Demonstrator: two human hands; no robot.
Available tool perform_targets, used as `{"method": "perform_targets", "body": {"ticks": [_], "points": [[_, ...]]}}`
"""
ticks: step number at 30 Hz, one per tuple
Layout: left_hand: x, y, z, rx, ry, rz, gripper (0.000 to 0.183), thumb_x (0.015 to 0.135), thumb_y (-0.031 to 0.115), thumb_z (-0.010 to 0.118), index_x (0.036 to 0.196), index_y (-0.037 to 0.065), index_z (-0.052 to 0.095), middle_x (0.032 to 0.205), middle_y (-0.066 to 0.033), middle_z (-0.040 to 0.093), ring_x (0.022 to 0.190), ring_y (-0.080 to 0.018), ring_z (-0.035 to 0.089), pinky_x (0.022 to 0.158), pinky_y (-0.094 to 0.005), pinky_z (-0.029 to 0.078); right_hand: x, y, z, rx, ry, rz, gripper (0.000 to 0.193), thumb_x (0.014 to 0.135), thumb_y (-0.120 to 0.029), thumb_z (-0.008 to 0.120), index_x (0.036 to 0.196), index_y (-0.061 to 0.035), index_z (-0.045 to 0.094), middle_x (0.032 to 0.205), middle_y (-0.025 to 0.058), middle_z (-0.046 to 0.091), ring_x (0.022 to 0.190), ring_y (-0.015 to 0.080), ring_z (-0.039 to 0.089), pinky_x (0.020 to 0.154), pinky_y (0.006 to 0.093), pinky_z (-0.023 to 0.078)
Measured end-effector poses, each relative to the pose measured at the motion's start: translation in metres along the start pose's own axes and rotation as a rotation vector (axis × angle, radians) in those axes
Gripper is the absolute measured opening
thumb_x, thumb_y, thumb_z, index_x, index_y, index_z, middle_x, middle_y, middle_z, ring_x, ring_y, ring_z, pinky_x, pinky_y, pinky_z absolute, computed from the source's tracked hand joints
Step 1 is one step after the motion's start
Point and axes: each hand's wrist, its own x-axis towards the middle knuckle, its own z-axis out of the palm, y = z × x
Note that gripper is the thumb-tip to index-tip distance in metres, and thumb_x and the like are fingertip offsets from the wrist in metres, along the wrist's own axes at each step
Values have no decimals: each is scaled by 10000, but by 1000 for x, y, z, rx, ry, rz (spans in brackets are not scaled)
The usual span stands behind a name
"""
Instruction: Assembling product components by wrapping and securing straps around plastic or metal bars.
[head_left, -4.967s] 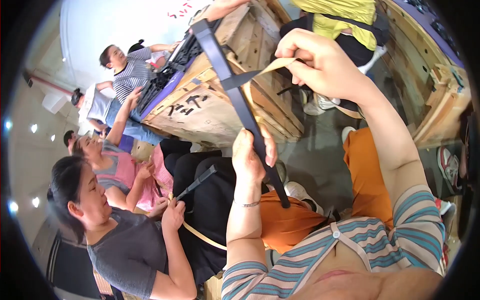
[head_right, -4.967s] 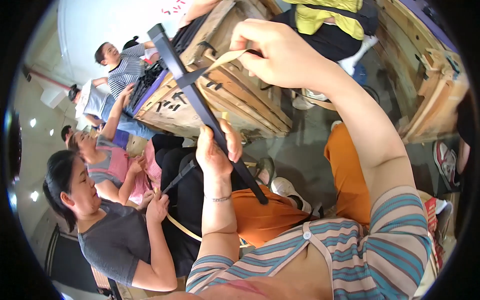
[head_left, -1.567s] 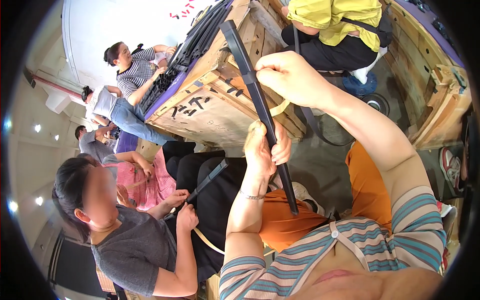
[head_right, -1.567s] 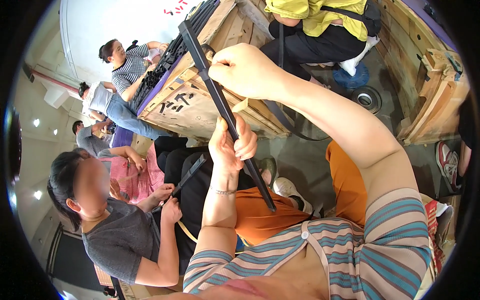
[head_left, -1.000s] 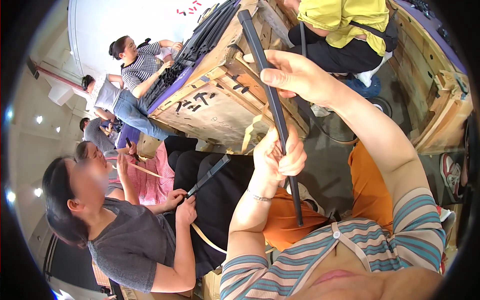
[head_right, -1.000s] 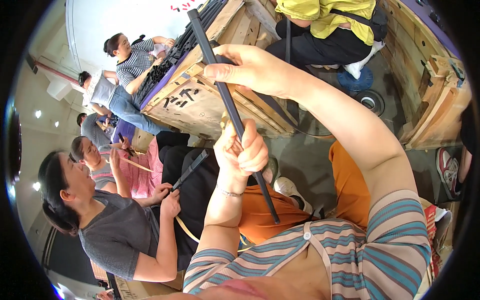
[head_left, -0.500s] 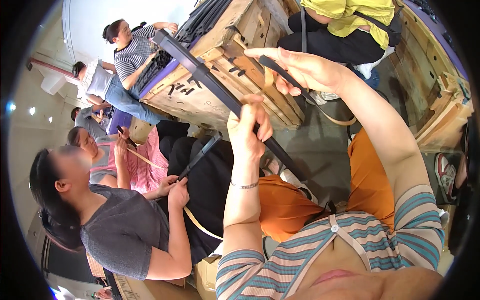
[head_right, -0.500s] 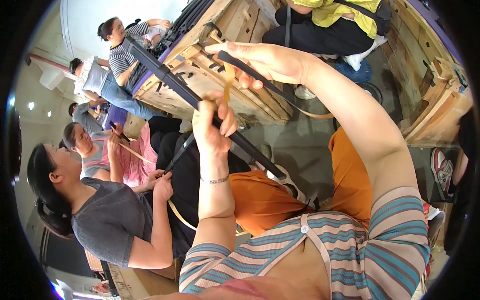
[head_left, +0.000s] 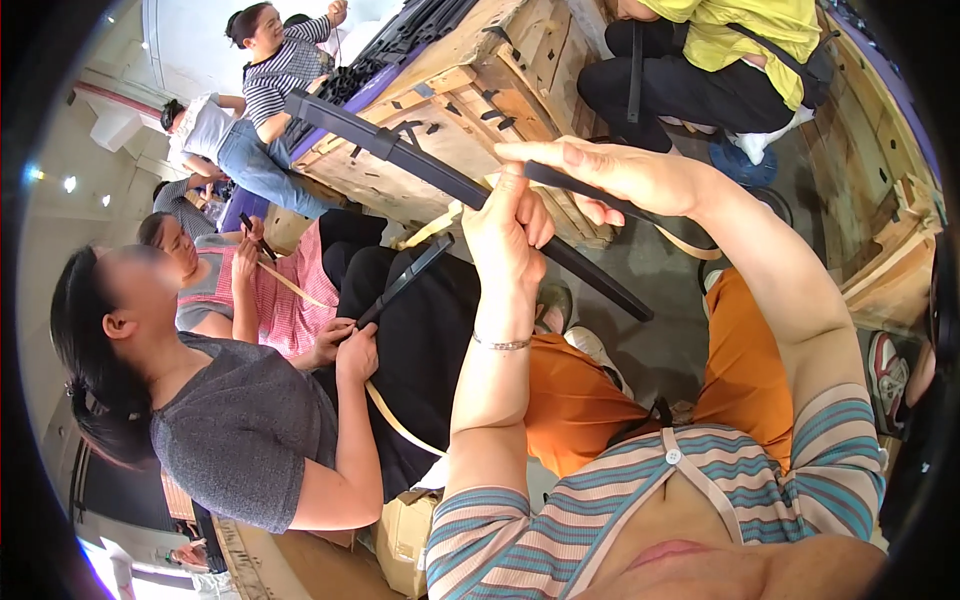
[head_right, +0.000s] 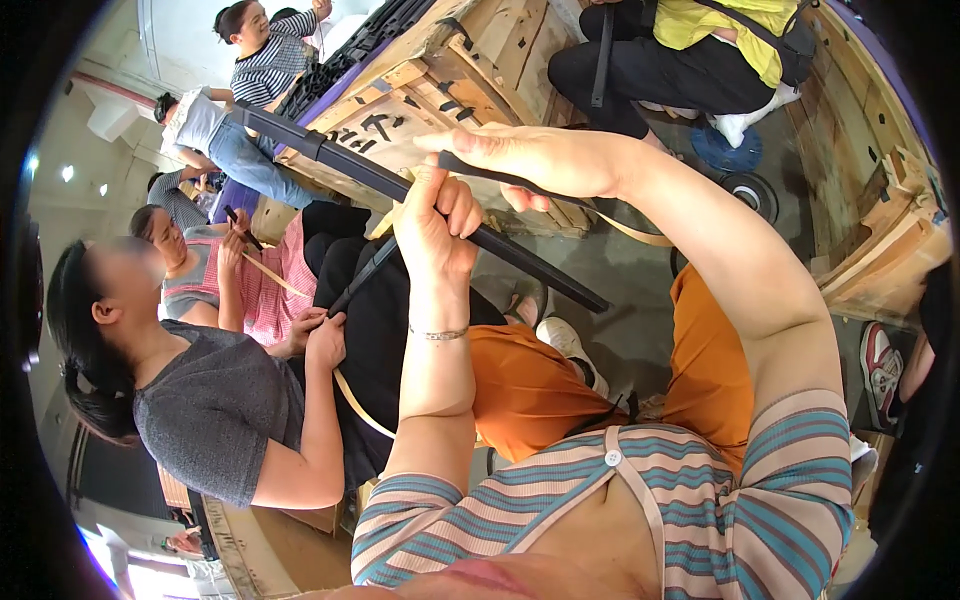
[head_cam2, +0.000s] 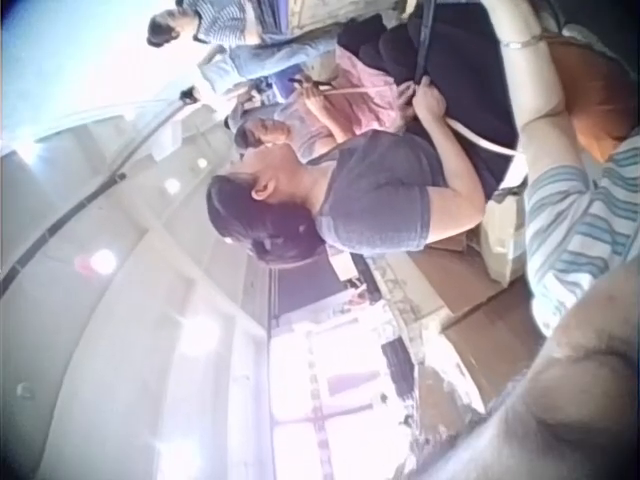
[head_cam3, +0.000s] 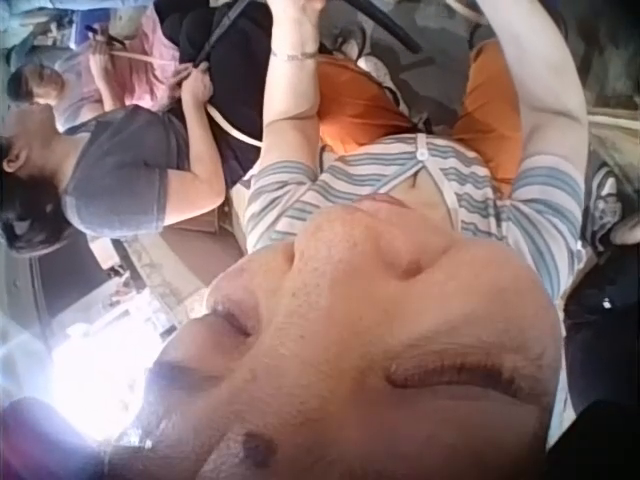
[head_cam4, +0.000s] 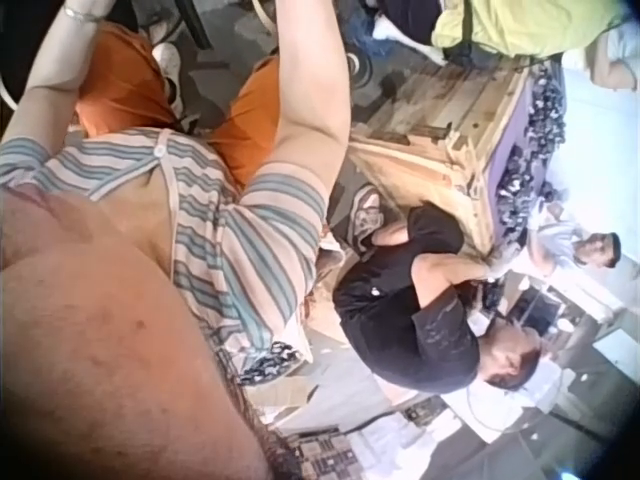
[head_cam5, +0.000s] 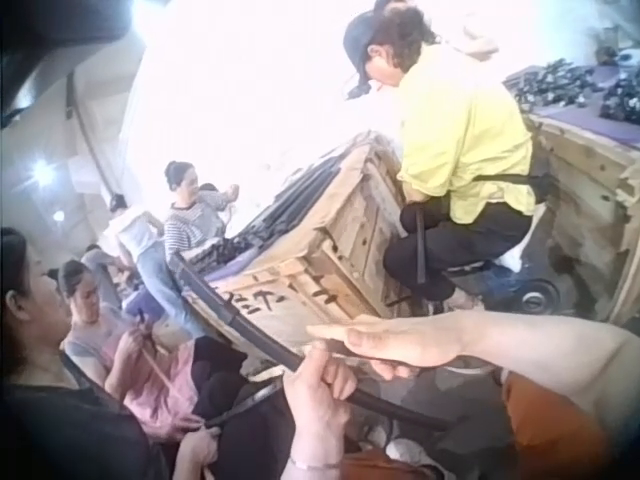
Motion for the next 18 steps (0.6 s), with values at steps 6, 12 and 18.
{"method": "perform_targets", "body": {"ticks": [6,12,18], "points": [[-1,3,5,74,67,54,166,845,156,598,804,0,560,470,34,315,340,-59,252,336,-217,168,3,9,-9,65,193,88,451,926,-96,394,1368,-136,311,893,10,509,603,64,484,530,174,397],[0,1,2,161,76,153,181,837,156,610,829,-21,570,468,26,344,343,-60,254,344,-215,175,-1,13,-11,91,288,92,566,889,-54,452,1396,-103,206,861,61,596,600,70,528,525,167,380],[2,2,-2,193,82,127,140,841,143,599,822,10,562,485,23,324,348,-66,252,335,-219,174,8,18,-14,-14,141,157,290,874,-149,528,1129,-10,528,757,24,598,564,51,486,508,159,369]]}}
